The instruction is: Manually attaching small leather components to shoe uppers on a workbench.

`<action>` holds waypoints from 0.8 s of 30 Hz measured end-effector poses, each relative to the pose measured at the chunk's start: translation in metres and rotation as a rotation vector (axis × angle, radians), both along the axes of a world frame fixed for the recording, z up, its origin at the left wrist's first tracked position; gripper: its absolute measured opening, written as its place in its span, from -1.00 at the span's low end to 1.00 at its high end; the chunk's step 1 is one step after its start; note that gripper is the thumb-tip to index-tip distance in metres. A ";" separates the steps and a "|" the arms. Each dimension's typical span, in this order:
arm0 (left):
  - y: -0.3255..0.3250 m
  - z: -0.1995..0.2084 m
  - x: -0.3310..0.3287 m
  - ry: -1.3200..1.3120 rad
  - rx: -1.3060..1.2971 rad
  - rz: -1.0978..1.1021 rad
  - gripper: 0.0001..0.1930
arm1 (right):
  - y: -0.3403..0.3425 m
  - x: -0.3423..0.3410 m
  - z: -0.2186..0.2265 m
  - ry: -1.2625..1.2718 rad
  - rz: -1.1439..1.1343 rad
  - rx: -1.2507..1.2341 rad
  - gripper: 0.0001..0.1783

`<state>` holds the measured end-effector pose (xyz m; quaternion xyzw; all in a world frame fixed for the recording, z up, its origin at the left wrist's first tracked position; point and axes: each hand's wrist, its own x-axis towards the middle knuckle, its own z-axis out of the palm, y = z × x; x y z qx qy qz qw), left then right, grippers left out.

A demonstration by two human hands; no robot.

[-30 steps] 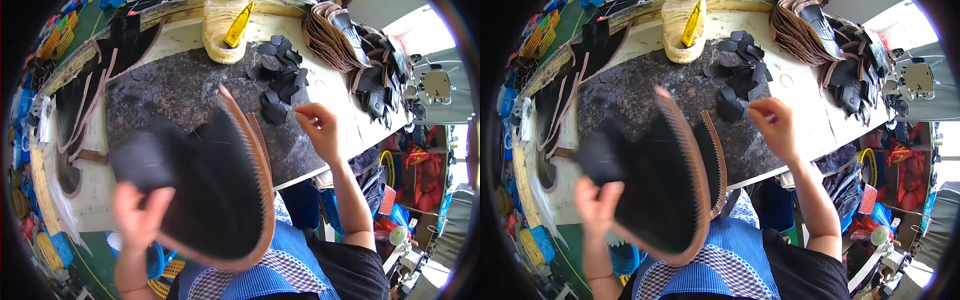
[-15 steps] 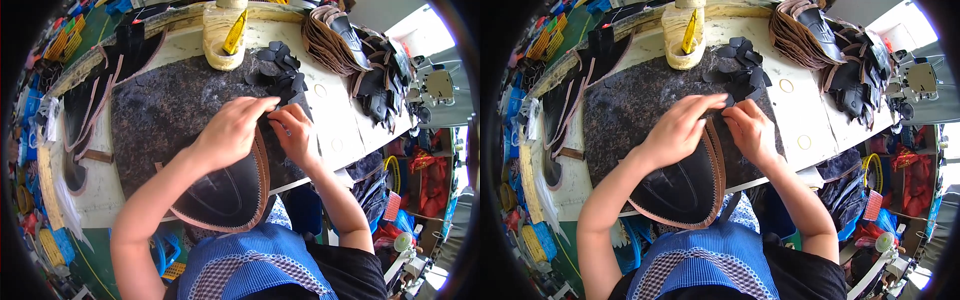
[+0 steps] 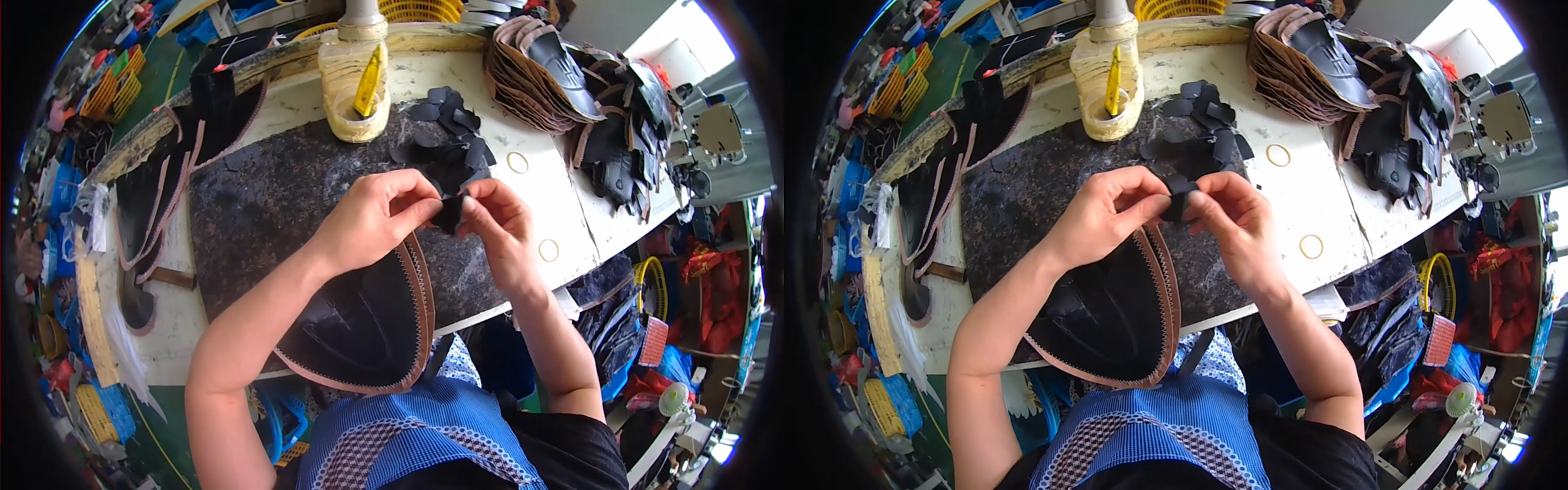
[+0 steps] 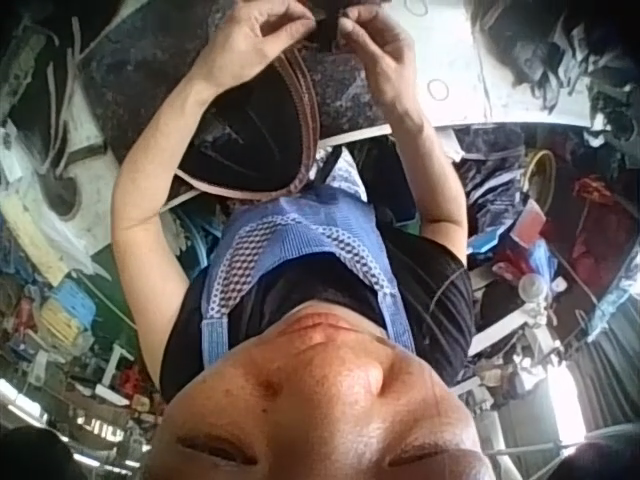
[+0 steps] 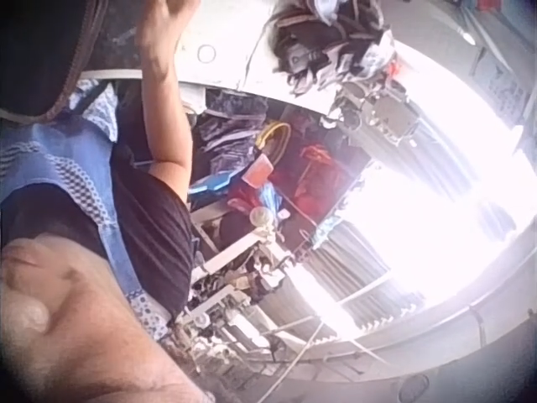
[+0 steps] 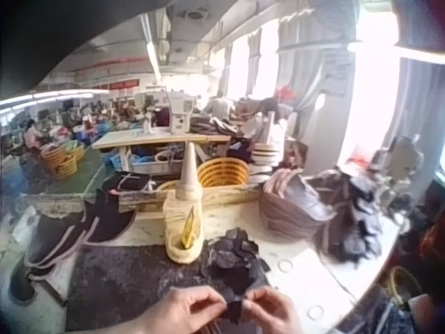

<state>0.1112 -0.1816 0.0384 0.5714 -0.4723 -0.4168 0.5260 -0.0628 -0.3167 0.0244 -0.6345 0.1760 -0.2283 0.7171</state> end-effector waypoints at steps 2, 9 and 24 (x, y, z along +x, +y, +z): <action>0.021 0.007 0.002 0.107 0.000 0.246 -0.89 | -0.006 -0.002 -0.010 -0.066 -0.242 0.256 -0.87; 0.091 0.006 -0.001 0.298 0.003 0.528 -0.89 | -0.012 0.008 -0.011 0.217 -0.382 -1.034 -0.67; 0.191 -0.030 -0.030 -1.077 -0.006 0.485 -0.67 | 0.091 0.031 0.026 0.427 0.256 0.077 -0.83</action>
